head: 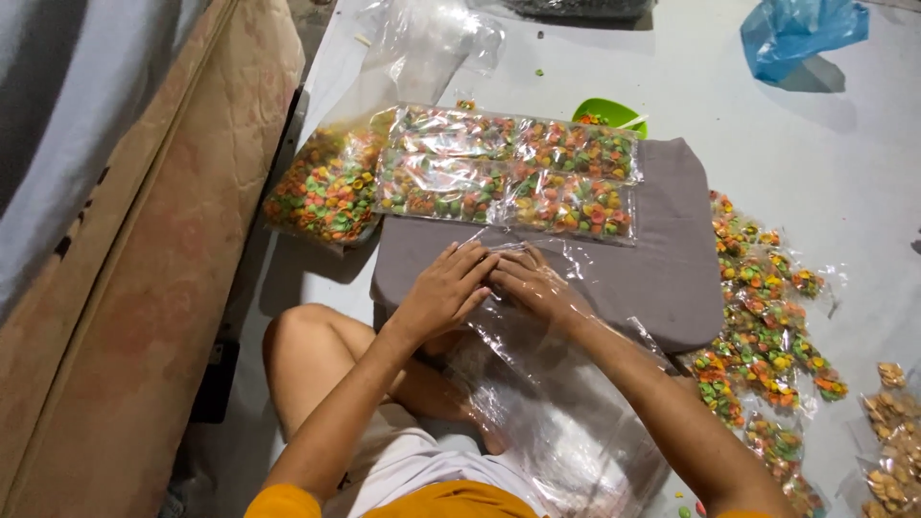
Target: Manually filling small plastic bags with colorful snacks and arranging them on a workspace.
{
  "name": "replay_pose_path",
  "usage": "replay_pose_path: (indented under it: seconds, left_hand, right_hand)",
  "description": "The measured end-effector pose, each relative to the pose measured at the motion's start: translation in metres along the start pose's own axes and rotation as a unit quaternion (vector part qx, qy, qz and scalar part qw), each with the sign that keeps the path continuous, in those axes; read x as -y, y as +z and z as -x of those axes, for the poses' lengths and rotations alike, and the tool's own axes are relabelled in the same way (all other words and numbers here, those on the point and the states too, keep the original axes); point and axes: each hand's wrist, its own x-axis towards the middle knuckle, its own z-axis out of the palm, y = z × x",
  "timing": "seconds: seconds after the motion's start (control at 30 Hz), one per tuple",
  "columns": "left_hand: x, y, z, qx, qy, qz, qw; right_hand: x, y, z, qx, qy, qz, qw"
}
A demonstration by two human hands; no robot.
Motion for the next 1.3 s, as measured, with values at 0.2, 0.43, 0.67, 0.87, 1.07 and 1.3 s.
replay_pose_path:
  seconds: [0.2,0.43,0.67,0.87,1.07,1.3]
  left_hand:
    - [0.0,0.008,0.003,0.009,-0.023,-0.048,0.999]
    - [-0.008,0.0,0.017,0.006,-0.115,-0.09,0.989]
    - [-0.011,0.005,0.024,0.036,-0.215,-0.087,0.972]
    - [-0.019,-0.005,0.019,0.065,-0.192,-0.115,0.972]
    - [-0.011,-0.009,0.023,0.075,-0.169,-0.122,0.975]
    - [-0.014,-0.013,0.022,0.057,-0.118,-0.16,0.978]
  right_hand:
    - [0.015,-0.023,0.018,0.046,0.024,-0.036,0.998]
    - [0.036,-0.09,0.079,0.096,0.079,-0.069,0.99]
    - [-0.002,-0.101,0.135,-0.034,0.231,-0.115,0.966]
    - [0.009,-0.095,0.13,-0.161,0.443,-0.327,0.819]
    - [-0.007,-0.076,0.093,-0.214,0.49,-0.405,0.741]
    - [-0.017,-0.104,0.099,-0.172,0.484,-0.346,0.785]
